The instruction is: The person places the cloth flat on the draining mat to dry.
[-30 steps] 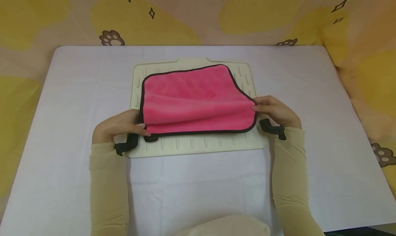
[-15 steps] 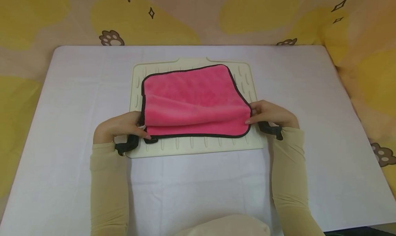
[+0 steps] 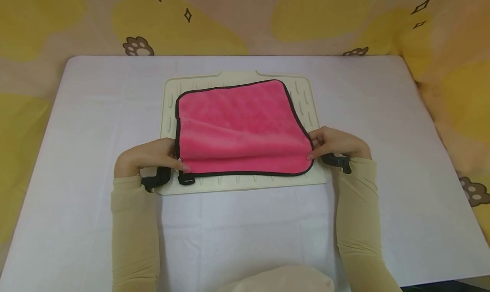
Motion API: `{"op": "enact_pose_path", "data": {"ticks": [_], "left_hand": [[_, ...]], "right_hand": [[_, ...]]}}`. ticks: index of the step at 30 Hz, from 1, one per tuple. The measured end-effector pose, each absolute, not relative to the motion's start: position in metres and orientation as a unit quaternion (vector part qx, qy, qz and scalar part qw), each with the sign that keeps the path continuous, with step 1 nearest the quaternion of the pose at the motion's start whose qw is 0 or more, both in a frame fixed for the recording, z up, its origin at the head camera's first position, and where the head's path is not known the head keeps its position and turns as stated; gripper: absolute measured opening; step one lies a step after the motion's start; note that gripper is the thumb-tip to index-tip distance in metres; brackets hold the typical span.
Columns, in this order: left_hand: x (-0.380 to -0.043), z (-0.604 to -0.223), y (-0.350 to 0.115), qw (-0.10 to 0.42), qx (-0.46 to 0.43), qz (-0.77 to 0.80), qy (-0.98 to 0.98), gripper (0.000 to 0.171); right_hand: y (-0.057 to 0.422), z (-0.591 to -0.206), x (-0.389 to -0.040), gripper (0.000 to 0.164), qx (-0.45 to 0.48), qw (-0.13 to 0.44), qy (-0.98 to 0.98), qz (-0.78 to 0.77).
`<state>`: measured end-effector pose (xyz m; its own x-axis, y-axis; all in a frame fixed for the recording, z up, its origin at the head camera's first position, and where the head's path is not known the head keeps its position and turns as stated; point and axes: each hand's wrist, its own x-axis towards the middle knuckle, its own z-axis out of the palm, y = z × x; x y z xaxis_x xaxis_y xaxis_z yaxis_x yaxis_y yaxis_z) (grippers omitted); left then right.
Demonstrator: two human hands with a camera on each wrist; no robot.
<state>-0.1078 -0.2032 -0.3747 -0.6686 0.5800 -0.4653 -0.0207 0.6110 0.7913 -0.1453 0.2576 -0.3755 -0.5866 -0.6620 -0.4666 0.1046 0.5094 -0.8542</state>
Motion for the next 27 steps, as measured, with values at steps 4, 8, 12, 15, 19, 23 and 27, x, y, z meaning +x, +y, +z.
{"op": "enact_pose_path", "data": {"ticks": [4,8,12,15,19,23,27], "left_hand": [[-0.11,-0.375,-0.206,0.354,0.108,0.469,0.802,0.048],[-0.118,-0.379,-0.206,0.303,0.028,0.544,0.782,0.059],[-0.128,-0.383,-0.2,0.241,-0.032,0.58,0.777,0.06],[-0.139,-0.385,-0.196,0.209,-0.06,0.593,0.775,0.055],[-0.151,-0.387,-0.195,0.183,-0.074,0.602,0.774,0.04],[-0.159,-0.389,-0.195,0.166,-0.071,0.595,0.783,0.022],[-0.163,-0.392,-0.195,0.149,-0.056,0.577,0.801,0.023]], "right_hand": [[0.255,-0.375,-0.147,0.021,-0.142,0.373,0.789,-0.467],[0.248,-0.377,-0.151,0.032,-0.064,0.299,0.809,-0.501],[0.242,-0.381,-0.158,0.034,-0.047,0.242,0.828,-0.505],[0.238,-0.381,-0.169,0.031,-0.037,0.221,0.836,-0.502],[0.232,-0.38,-0.187,0.03,-0.017,0.217,0.822,-0.527],[0.222,-0.379,-0.203,0.029,0.0,0.22,0.816,-0.535],[0.212,-0.378,-0.212,0.025,0.018,0.211,0.838,-0.504]]}}
